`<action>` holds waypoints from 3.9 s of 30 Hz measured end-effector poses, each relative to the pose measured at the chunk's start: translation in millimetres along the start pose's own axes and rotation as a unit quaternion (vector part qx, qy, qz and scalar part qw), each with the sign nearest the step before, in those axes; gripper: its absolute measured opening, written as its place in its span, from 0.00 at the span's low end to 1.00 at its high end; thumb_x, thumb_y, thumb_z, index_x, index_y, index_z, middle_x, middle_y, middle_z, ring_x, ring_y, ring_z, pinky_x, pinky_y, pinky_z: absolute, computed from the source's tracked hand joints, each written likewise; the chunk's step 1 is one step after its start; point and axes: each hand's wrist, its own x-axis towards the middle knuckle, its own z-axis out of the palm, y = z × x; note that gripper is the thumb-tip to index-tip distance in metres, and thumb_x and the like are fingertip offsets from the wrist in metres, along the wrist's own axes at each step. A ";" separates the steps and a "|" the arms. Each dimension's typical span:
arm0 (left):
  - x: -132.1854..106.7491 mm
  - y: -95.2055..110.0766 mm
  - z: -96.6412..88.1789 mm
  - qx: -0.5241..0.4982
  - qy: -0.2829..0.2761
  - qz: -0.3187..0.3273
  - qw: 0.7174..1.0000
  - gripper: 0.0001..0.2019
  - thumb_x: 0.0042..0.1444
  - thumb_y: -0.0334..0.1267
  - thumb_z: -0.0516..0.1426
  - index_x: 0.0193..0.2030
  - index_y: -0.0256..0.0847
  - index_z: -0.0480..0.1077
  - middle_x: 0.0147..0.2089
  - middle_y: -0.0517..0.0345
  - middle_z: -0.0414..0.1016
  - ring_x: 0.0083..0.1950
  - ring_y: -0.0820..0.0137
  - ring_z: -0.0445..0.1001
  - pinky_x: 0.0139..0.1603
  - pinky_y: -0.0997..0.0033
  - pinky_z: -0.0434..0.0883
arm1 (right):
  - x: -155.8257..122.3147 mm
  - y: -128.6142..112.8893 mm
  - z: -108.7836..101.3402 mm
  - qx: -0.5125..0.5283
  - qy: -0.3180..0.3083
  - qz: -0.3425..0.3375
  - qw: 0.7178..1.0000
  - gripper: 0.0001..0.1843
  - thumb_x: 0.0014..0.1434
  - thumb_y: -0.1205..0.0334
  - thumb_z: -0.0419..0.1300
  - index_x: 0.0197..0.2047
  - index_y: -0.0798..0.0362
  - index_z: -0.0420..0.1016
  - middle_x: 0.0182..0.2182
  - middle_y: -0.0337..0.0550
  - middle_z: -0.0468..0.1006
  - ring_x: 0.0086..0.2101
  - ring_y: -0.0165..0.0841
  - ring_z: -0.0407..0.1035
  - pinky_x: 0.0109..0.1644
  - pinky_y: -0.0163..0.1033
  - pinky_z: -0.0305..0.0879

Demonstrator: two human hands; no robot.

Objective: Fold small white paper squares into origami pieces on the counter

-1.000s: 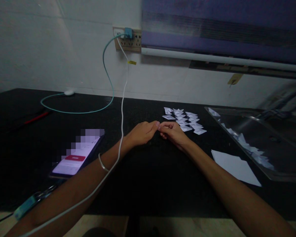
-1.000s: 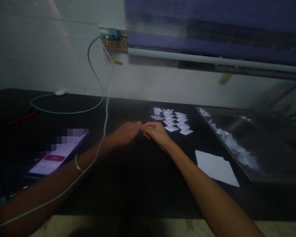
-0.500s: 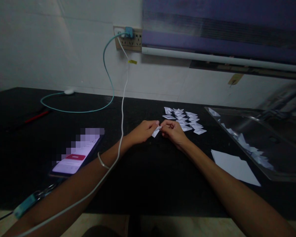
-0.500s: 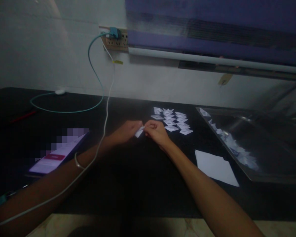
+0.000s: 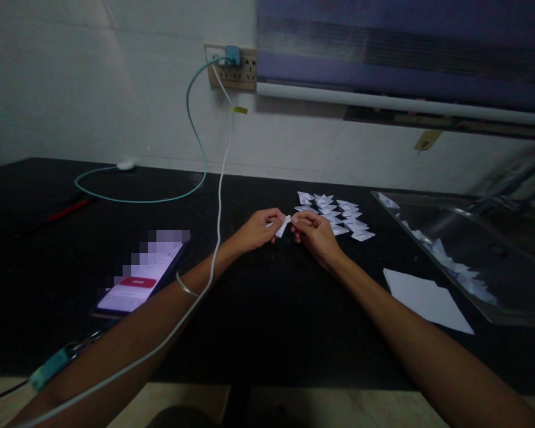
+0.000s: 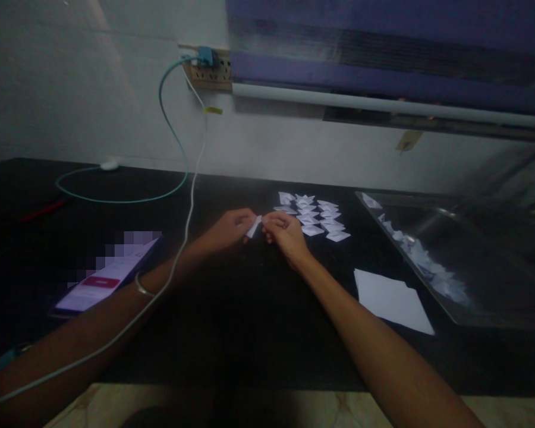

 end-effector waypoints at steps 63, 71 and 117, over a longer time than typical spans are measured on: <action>1.0 -7.0 -11.8 -0.193 -0.045 -0.063 0.978 0.08 0.48 0.38 0.64 0.33 0.36 0.82 0.28 0.55 0.81 0.28 0.71 0.77 0.30 0.74 0.69 | -1.5 0.8 -3.4 -0.137 -0.058 -0.121 0.982 0.11 0.61 0.51 0.61 0.35 0.49 0.68 0.24 0.34 0.67 0.24 0.30 0.63 0.29 0.38 0.59; 1.1 -9.6 -8.4 -0.149 -0.068 -0.025 0.986 0.09 0.49 0.36 0.63 0.37 0.37 0.80 0.31 0.56 0.81 0.30 0.72 0.76 0.33 0.73 0.70 | 0.3 3.2 -3.5 -0.155 -0.044 -0.136 0.978 0.13 0.59 0.48 0.62 0.35 0.49 0.69 0.27 0.36 0.67 0.25 0.29 0.62 0.29 0.38 0.59; 17.8 -20.8 5.8 -0.099 -0.157 -0.077 0.980 0.41 0.64 0.69 0.36 0.27 0.37 0.73 0.22 0.51 0.73 0.23 0.75 0.68 0.21 0.75 0.59 | -14.6 -6.0 9.4 -0.260 0.052 -0.329 0.906 0.02 0.63 0.61 0.61 0.38 0.49 0.75 0.35 0.40 0.77 0.37 0.34 0.73 0.46 0.45 0.71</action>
